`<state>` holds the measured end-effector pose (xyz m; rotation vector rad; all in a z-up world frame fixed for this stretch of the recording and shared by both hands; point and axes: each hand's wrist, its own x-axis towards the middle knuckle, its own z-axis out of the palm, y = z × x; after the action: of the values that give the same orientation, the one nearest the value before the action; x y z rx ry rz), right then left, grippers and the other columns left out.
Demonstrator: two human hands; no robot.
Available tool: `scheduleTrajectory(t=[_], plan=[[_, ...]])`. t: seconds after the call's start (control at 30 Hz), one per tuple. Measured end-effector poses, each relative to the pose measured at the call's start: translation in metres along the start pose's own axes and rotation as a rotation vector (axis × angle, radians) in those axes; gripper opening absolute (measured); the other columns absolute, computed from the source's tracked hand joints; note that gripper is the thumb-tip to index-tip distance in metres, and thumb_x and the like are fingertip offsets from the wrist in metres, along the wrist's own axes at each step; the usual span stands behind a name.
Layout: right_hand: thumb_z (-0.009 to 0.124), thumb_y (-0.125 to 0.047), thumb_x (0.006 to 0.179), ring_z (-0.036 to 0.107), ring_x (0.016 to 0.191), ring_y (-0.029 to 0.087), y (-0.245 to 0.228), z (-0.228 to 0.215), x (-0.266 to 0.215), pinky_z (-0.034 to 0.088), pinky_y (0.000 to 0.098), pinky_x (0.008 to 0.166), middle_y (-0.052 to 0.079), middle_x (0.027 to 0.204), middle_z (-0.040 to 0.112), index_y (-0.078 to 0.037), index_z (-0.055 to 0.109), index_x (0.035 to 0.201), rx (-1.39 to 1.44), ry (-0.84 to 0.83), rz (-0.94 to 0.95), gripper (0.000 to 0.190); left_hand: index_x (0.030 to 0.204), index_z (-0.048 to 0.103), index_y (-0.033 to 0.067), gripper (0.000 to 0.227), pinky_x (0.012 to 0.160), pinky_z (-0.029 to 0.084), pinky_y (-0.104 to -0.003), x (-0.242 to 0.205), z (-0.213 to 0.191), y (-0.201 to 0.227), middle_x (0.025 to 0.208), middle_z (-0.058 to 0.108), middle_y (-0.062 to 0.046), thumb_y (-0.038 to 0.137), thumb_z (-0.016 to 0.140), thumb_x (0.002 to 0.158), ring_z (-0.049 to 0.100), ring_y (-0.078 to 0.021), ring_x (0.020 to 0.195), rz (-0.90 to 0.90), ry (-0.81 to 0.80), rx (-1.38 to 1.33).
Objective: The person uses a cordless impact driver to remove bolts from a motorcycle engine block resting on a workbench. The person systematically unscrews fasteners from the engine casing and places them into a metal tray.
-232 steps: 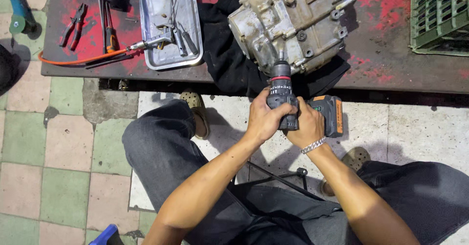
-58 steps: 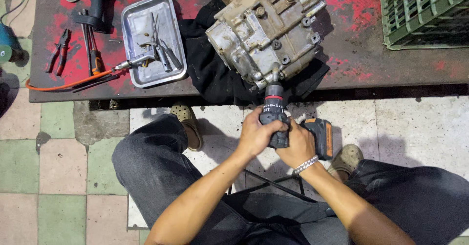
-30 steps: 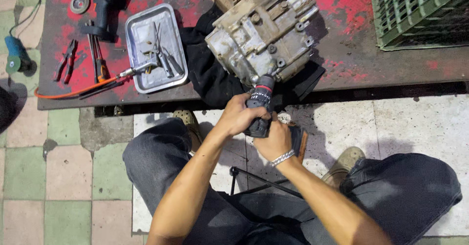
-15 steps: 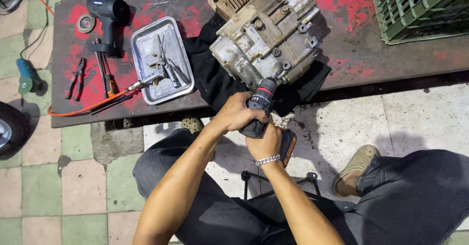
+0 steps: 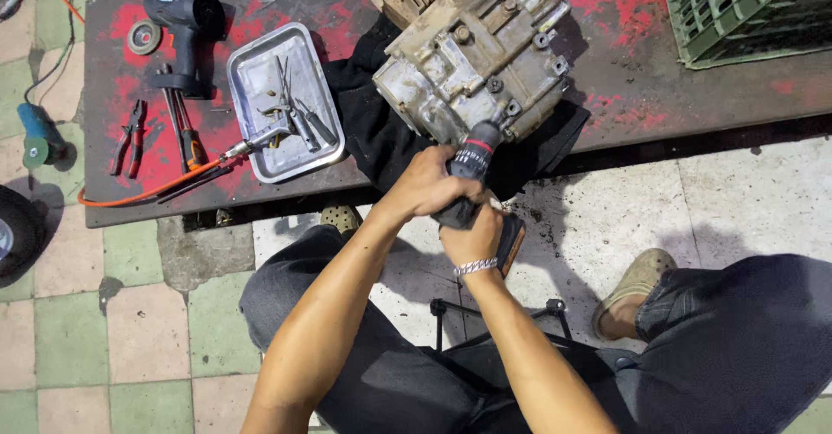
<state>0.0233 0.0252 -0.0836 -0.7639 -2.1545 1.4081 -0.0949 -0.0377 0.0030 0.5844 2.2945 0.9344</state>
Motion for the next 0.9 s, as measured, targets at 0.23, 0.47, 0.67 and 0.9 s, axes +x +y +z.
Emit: scheduleTrajectory(t=[0.23, 0.47, 0.67, 0.9], plan=[[0.079, -0.011, 0.073, 0.074, 0.09, 0.039, 0.005, 0.008, -0.013, 0.056, 0.0448, 0.079, 0.02, 0.091, 0.074, -0.004, 0.066, 0.107, 0.021, 0.02, -0.039, 0.037, 0.102, 0.074, -0.002, 0.067, 0.083, 0.056, -0.041, -0.008, -0.005, -0.002, 0.092, 0.075, -0.023, 0.042, 0.078, 0.052, 0.075, -0.0346, 0.089, -0.019, 0.0, 0.034], [0.079, -0.012, 0.071, 0.073, 0.088, 0.041, 0.005, 0.01, 0.003, 0.056, 0.0462, 0.078, 0.022, 0.09, 0.074, -0.003, 0.064, 0.104, -0.052, 0.037, 0.006, 0.037, 0.101, 0.074, -0.0023, 0.065, 0.082, 0.057, -0.04, 0.008, -0.006, 0.004, 0.092, 0.076, -0.022, 0.044, 0.076, 0.055, 0.076, -0.0329, 0.088, -0.027, -0.006, 0.001], [0.075, -0.011, 0.071, 0.075, 0.083, 0.038, -0.001, -0.014, -0.018, 0.057, 0.0452, 0.075, 0.02, 0.085, 0.075, -0.005, 0.067, 0.108, -0.097, -0.15, 0.145, 0.038, 0.099, 0.073, -0.0022, 0.067, 0.084, 0.056, -0.042, -0.023, 0.012, -0.001, 0.093, 0.075, -0.024, 0.048, 0.08, 0.055, 0.075, -0.0345, 0.089, -0.085, 0.02, -0.007], [0.078, -0.016, 0.077, 0.073, 0.078, 0.04, 0.017, -0.057, -0.012, 0.057, 0.0471, 0.07, 0.022, 0.081, 0.073, -0.007, 0.071, 0.105, -0.269, -0.251, 0.054, 0.03, 0.101, 0.067, -0.0041, 0.071, 0.082, 0.056, -0.044, -0.036, 0.047, 0.005, 0.093, 0.073, -0.028, 0.054, 0.076, 0.061, 0.073, -0.04, 0.089, -0.106, 0.086, -0.048]])
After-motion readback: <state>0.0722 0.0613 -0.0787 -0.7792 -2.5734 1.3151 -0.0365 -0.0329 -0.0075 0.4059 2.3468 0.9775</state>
